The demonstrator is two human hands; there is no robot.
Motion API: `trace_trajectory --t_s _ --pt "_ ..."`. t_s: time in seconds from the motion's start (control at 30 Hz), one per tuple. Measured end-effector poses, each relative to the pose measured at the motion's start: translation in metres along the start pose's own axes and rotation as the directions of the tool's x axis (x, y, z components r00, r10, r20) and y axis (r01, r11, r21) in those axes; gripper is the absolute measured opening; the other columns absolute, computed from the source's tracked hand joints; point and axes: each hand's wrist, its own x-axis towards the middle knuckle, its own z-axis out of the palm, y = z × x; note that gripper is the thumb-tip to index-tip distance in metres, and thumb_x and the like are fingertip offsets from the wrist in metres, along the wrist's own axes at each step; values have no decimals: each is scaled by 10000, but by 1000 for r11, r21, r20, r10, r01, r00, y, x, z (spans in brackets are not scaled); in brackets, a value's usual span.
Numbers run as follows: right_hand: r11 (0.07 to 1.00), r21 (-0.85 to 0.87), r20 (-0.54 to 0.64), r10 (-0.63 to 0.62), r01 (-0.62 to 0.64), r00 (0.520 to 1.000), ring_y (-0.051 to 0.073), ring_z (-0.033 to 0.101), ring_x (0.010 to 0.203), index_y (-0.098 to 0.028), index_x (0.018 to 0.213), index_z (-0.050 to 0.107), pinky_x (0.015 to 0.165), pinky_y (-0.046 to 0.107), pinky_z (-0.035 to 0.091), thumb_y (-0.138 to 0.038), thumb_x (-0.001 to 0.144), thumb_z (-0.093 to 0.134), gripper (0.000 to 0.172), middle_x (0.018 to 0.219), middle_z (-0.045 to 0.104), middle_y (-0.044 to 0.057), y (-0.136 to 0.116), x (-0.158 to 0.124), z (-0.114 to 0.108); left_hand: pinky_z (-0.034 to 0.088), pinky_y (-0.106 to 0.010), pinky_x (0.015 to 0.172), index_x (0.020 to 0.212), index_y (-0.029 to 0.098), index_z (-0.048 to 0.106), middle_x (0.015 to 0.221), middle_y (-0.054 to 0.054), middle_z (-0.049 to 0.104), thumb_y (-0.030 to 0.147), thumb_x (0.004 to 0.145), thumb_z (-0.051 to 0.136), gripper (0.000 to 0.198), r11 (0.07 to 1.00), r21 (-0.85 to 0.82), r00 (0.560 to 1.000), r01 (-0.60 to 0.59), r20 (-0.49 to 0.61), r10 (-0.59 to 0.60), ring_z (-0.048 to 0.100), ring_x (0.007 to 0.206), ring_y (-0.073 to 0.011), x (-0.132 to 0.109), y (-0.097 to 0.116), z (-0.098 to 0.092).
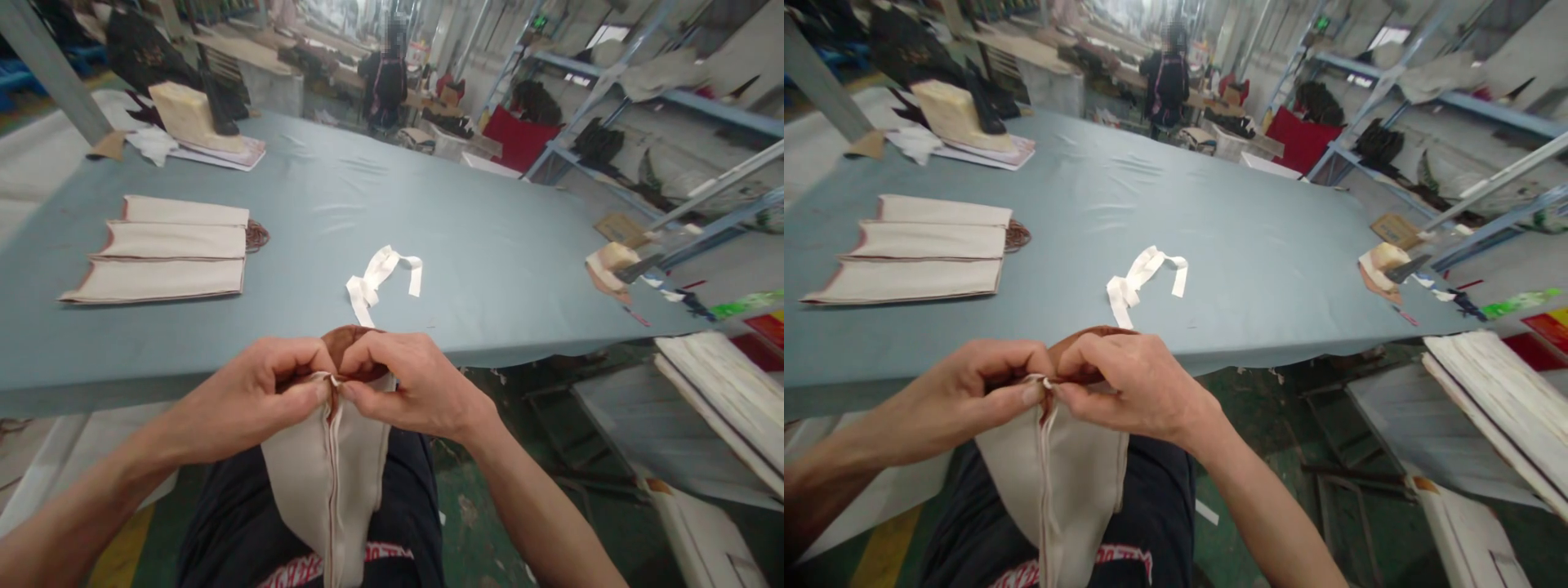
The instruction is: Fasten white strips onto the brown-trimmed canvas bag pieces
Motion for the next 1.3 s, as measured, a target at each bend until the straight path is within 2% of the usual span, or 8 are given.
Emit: trace_trajectory --t_s 0.3,0.47,0.6,0.77,0.9,1.03,1.2,1.3 --pt "941 -307 49 -131 139 990 149 788 815 -183 985 754 792 255 552 -156 1103 634 171 909 851 43 -7 -2 1 368 -211 550 818 166 743 668 9 599 470 977 605 369 996 87 999 10 32 -13 478 609 -130 -6 6 -10" --pt "779 -591 36 -231 207 972 143 712 659 -180 848 725 657 295 462 -135 1123 555 327 720 776 3 -17 -1 7 302 -215 509 751 171 704 613 32 499 470 964 585 385 991 133 1000 23 8 -24 402 566 -118 -9 8 -8" --pt "697 -675 23 -308 242 951 135 654 602 -189 780 683 634 303 438 -75 1077 566 339 650 713 -19 -15 1 13 363 -206 522 751 170 730 638 4 602 465 945 620 369 994 109 999 25 -48 -20 479 581 -128 -9 7 -5" --pt "809 -564 -57 -238 166 970 127 671 632 -196 831 673 637 278 425 -105 1061 540 281 703 755 -10 -8 1 16 441 -188 570 750 168 722 691 -7 688 460 960 685 361 999 -41 999 19 -49 -21 577 628 -136 -10 -3 -3" --pt "985 -170 13 -16 18 1000 93 503 543 -216 864 622 581 249 400 -110 960 528 172 662 644 -58 -6 4 10 426 -195 595 764 159 719 694 3 680 441 1002 666 373 997 -81 999 -9 -45 6 569 633 -123 -15 -14 -1" --pt "980 93 171 159 -177 972 106 497 605 -239 840 559 614 250 443 -121 943 518 163 703 616 -48 -9 9 3 369 -203 570 772 154 729 662 22 647 354 979 628 305 999 19 998 -31 -55 32 513 606 -104 -21 -11 0" --pt "969 176 183 140 -172 973 112 525 660 -229 882 581 619 249 435 -232 1040 519 170 740 598 -47 -15 7 1 350 -205 552 804 152 730 649 33 618 327 967 600 272 998 63 999 11 -45 -8 474 586 -97 -24 -6 -1" --pt "962 191 185 159 -194 970 113 591 712 -218 919 612 639 235 460 -270 1050 612 140 813 680 -27 -15 5 2 374 -208 565 795 152 728 660 23 640 342 974 609 288 998 54 998 26 -54 -24 503 603 -106 -23 -7 -1"
